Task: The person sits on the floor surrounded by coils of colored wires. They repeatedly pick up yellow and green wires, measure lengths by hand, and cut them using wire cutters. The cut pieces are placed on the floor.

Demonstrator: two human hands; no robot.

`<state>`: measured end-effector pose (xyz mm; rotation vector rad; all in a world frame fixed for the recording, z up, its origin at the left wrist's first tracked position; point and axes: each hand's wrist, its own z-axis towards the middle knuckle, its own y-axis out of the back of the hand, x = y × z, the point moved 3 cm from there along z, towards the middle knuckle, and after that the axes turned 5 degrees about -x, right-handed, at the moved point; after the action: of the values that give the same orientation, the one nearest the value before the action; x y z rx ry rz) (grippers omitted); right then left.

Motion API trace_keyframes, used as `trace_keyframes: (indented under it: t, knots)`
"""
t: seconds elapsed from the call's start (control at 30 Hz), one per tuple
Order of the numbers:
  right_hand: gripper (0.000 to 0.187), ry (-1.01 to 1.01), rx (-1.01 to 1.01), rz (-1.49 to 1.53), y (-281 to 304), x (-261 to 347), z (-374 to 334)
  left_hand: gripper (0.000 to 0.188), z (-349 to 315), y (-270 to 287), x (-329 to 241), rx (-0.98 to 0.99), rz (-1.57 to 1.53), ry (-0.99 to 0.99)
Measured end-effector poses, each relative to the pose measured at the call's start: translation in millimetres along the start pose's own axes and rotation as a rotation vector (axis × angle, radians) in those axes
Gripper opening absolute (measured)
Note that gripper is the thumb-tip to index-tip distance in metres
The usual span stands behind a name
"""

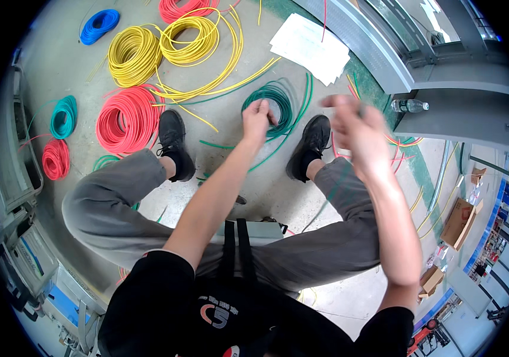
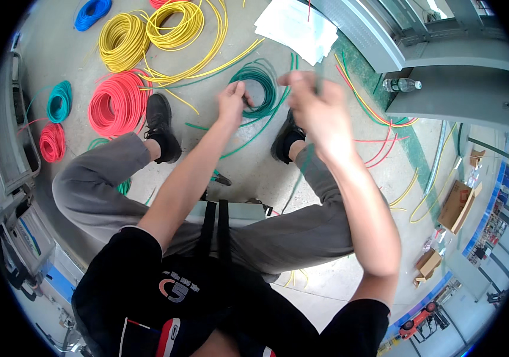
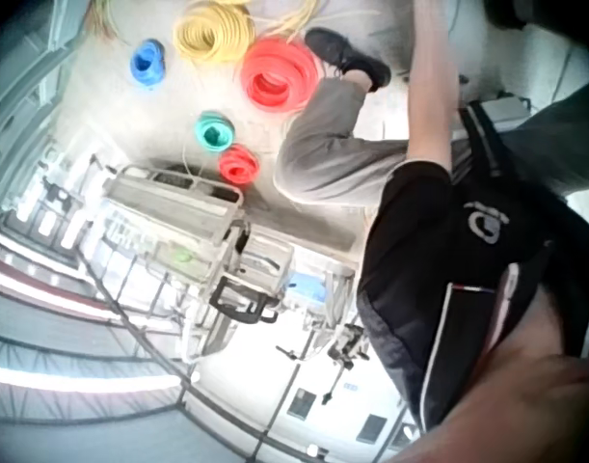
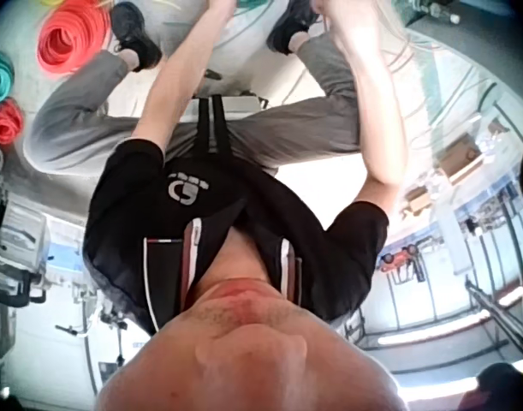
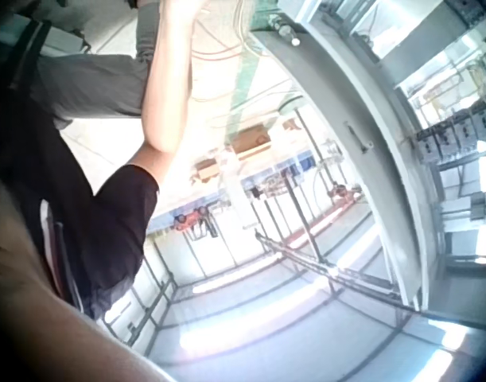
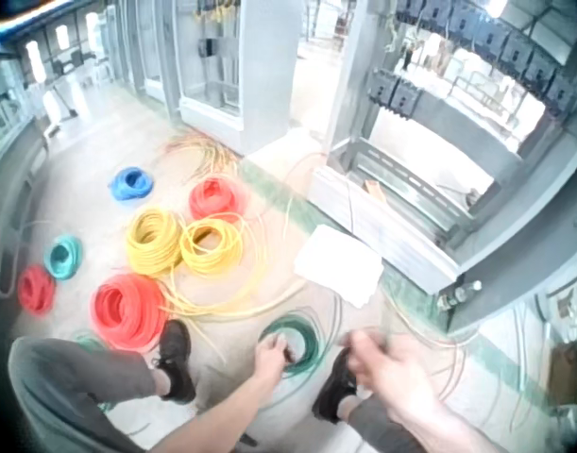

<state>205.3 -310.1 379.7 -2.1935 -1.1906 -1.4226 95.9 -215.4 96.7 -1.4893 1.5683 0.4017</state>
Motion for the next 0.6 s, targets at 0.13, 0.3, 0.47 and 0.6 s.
trace_keyframes:
  t: [0.13,0.3,0.47,0.6]
  knots:
    - [0.036,0.093,0.001,-0.464,-28.2,-78.1,55.5,0.027,-81.5,-39.2,-54.1,0.126,-0.198,0.089]
    - [0.022,-0.244,0.008,-0.046,-47.6,-80.4,83.5,0.031,-139.3,-45.6,-57.0,0.110,0.255,-0.334]
    - [0.027,-0.393,-0.151,0.370,-48.4,-76.4,115.8,0.034,-185.7,-3.3,-117.0,0.215,0.521,-0.517]
    - [0.018,-0.456,-0.227,0.610,-38.6,-52.8,118.4,0.034,-260.2,61.3,-181.0,0.413,0.591,-0.201]
